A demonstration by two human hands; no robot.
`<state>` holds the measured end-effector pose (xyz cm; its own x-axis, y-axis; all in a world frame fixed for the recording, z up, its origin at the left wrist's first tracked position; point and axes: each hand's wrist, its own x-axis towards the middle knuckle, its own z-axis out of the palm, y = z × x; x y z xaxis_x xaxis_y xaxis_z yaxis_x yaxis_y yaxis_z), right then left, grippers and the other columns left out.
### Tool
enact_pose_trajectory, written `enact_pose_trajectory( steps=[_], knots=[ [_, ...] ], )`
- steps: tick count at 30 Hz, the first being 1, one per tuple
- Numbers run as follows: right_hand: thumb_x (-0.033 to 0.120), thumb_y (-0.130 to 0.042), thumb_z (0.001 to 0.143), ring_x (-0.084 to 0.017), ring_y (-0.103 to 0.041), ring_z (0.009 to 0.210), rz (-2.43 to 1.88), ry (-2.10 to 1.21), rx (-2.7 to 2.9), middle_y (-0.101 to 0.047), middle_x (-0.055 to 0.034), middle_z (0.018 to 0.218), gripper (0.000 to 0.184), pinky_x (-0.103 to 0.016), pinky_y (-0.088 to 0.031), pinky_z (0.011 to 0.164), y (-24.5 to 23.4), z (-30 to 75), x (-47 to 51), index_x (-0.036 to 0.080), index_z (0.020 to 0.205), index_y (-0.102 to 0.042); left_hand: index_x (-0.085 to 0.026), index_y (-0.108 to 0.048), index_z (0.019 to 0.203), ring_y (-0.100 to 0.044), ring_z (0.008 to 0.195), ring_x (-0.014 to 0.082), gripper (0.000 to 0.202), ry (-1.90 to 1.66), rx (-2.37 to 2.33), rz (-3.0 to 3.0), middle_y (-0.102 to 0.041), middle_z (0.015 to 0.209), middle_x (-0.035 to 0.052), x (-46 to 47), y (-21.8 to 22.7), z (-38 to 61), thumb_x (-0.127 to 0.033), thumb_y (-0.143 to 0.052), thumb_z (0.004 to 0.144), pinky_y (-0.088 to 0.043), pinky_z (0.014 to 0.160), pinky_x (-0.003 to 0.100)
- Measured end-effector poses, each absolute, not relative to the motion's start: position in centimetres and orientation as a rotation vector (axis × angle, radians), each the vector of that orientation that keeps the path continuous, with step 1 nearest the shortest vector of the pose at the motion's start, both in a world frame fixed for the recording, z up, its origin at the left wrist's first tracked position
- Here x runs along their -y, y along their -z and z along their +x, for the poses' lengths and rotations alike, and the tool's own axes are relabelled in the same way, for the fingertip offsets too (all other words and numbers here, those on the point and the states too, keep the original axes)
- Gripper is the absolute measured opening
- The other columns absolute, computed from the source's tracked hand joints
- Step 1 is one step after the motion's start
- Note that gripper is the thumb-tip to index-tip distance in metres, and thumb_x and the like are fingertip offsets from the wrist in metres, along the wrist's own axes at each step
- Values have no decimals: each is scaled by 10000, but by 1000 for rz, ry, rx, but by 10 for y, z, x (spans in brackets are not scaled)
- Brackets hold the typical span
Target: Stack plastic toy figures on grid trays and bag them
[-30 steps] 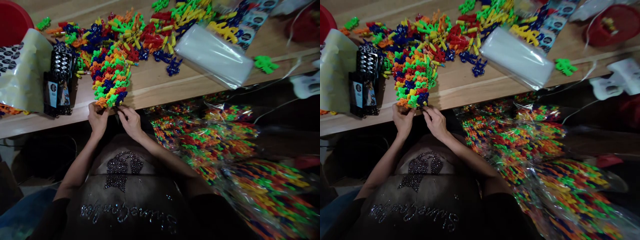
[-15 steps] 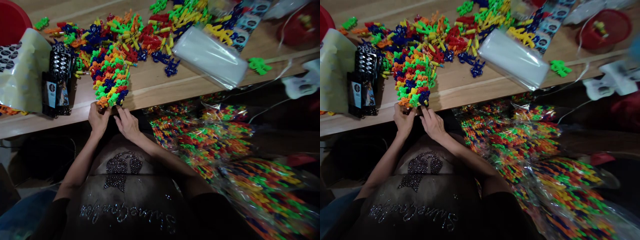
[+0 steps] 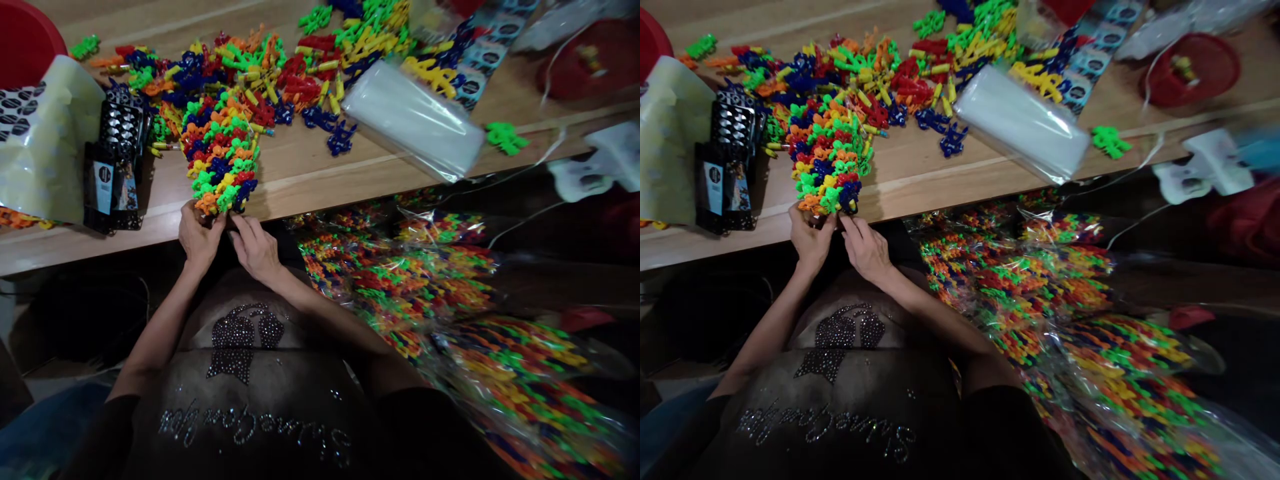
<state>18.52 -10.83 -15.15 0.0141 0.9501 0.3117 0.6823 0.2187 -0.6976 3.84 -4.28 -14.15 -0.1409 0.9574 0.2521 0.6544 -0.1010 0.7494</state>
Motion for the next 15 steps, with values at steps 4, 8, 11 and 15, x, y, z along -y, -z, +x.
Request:
enact_pose_trajectory(
  steps=[4, 8, 11, 15],
  knots=[
    [354, -394, 1115, -244, -717, 982, -1560, -441, 1721, -702, -152, 1287, 496, -371, -642, 874, 151, 186, 109, 179, 1533, -596, -228, -558, 1236, -725, 875, 287, 611, -1121, -1765, 1802, -731, 967, 74, 42, 144, 36, -666, -743, 852, -586, 825, 450],
    [335, -420, 1102, -226, -700, 930, -1566, -482, 1739, -698, -133, 1212, 465, -350, -636, 855, 153, 187, 107, 198, 1503, -613, -231, -557, 1235, -729, 899, 294, 594, -1120, -1763, 1803, -731, 983, 80, 42, 146, 33, -653, -737, 858, -590, 864, 467],
    [317, -438, 1099, -226, -702, 925, -1589, -502, 1757, -683, -133, 1184, 430, -334, -631, 835, 156, 188, 106, 182, 1452, -643, -230, -571, 1230, -732, 887, 302, 622, -1111, -1793, 1776, -733, 962, 76, 40, 147, 33, -648, -766, 813, -595, 850, 470],
    [259, -457, 1093, -236, -712, 992, -1520, -569, 1829, -666, -144, 1214, 432, -342, -633, 873, 155, 194, 105, 170, 1486, -612, -223, -574, 1213, -743, 889, 327, 652, -1100, -1840, 1732, -754, 993, 105, 33, 147, 34, -617, -799, 745, -606, 818, 472]
  ],
)
